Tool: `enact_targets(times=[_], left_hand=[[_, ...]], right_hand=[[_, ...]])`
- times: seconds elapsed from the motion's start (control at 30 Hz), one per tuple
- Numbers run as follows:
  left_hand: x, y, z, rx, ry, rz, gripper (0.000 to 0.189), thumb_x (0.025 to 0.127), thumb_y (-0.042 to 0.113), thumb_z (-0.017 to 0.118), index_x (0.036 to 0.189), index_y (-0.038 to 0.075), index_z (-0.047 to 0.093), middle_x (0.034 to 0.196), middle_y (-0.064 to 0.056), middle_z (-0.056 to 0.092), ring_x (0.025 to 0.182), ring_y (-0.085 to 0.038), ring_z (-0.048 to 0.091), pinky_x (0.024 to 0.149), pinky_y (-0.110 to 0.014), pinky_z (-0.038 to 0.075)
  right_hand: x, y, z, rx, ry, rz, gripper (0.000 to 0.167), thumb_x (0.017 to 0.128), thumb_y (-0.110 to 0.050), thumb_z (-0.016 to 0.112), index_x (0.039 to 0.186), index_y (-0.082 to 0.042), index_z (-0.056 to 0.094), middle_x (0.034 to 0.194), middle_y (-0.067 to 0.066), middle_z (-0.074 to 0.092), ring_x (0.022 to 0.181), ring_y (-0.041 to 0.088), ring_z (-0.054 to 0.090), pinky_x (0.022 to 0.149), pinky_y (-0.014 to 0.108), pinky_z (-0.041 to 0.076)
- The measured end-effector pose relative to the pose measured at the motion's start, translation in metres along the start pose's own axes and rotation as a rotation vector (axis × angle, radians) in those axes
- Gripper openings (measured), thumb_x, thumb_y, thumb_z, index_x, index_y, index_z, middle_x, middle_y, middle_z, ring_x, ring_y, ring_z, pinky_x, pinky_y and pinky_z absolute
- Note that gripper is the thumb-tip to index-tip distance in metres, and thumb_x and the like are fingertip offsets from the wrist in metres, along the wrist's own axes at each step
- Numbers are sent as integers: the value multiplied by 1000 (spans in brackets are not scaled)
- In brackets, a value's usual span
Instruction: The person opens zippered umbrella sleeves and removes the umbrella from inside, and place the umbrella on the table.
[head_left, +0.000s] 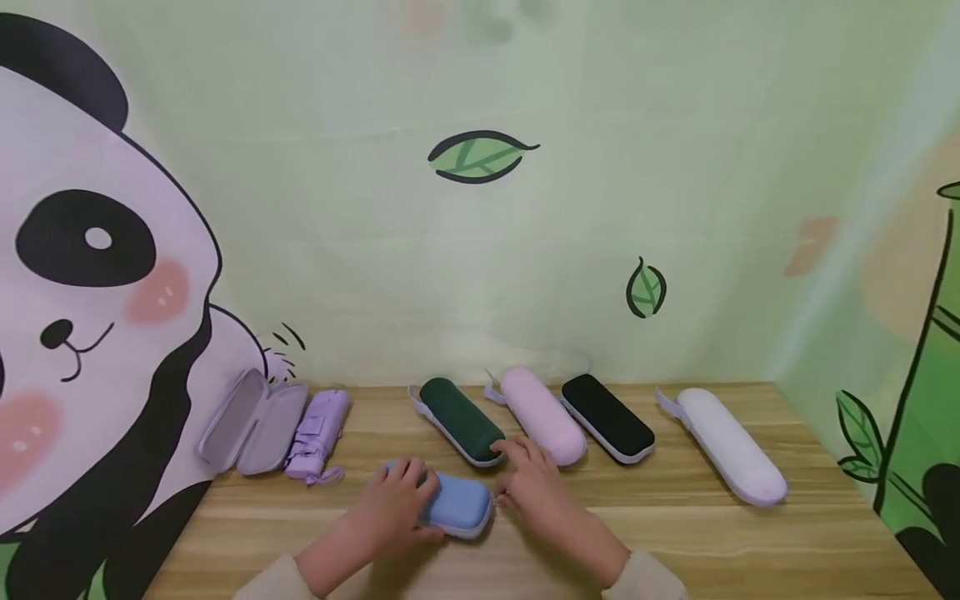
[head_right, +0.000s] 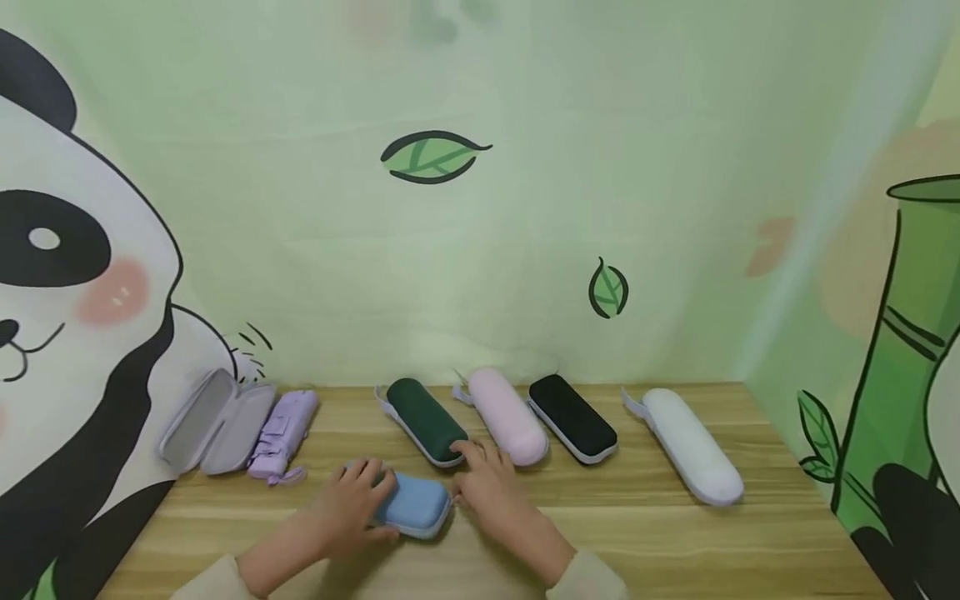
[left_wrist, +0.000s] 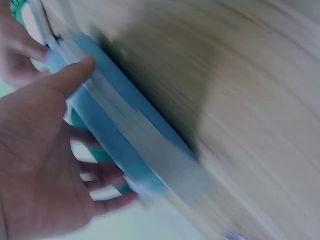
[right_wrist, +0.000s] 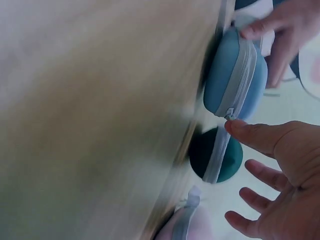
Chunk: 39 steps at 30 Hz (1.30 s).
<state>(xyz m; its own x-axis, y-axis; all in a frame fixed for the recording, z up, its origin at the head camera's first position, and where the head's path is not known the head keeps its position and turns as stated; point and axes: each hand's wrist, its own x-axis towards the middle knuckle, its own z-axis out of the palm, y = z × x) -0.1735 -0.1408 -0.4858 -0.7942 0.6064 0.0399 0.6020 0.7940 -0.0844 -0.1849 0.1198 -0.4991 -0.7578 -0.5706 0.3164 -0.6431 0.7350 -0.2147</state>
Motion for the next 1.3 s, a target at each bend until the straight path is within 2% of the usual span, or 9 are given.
enact_targets(times=[0.13,0.23,0.3,0.47,0.67,0.8,0.97,1.1,1.3], left_hand=[[-4,-31,8,-161,-92,96,76,88,52,74,145,9,47,138,-20,45,127,-41,45,96,-63,44],[-7,-45,13,-202,-138,129,84,90,48,75,155,10,37,144,-17,43,128,-39,45,97,-59,46],[-7,-48,15,-191,-125,135,84,90,49,73,155,9,36,140,-16,45,124,-37,49,96,-56,48],[-6,-37,18,-158,-47,42,83,88,52,74,149,4,42,126,-21,52,115,-41,54,93,-58,48],[-3,-13,29,-84,69,-66,86,86,59,72,143,0,46,116,-25,55,105,-43,59,78,-54,54],[-3,-3,34,-65,99,-71,87,86,61,71,141,-2,47,112,-25,56,98,-41,60,72,-50,55],[-4,-5,33,-26,109,-55,86,86,62,71,139,-2,48,111,-23,57,93,-38,60,70,-47,56],[-6,-3,35,2,169,-38,84,84,63,71,132,-3,51,106,-21,57,87,-35,59,66,-44,55],[-5,-2,39,-10,206,-29,82,85,65,69,127,-5,53,103,-19,56,85,-34,59,68,-45,54]], right_hand=[[2,5,-3,-11,-7,63,7,84,-13,81,79,-17,78,140,11,54,131,41,44,99,59,42],[1,6,-2,3,-26,68,10,87,-11,79,79,-16,78,139,13,55,131,44,45,99,60,43],[1,6,-2,15,-27,61,9,87,-10,79,79,-15,78,138,14,55,130,45,45,100,60,42],[-2,3,-4,45,10,22,9,83,-5,81,76,-12,78,134,19,57,125,46,46,103,60,41],[-3,-9,-7,27,40,-9,9,80,-4,82,74,-8,77,132,19,58,122,44,49,101,56,42],[0,-24,-1,-24,21,-52,9,82,-9,81,75,-8,77,135,18,56,126,45,47,105,55,41],[11,-41,11,-101,30,-158,8,81,-13,81,73,-11,76,142,16,54,133,48,42,103,59,43],[19,-57,18,-97,-11,-213,6,80,-14,81,75,-15,78,147,14,51,138,47,39,105,59,40],[24,-70,22,-109,-44,-188,5,79,-16,80,75,-16,77,151,10,49,142,45,36,109,58,37]])
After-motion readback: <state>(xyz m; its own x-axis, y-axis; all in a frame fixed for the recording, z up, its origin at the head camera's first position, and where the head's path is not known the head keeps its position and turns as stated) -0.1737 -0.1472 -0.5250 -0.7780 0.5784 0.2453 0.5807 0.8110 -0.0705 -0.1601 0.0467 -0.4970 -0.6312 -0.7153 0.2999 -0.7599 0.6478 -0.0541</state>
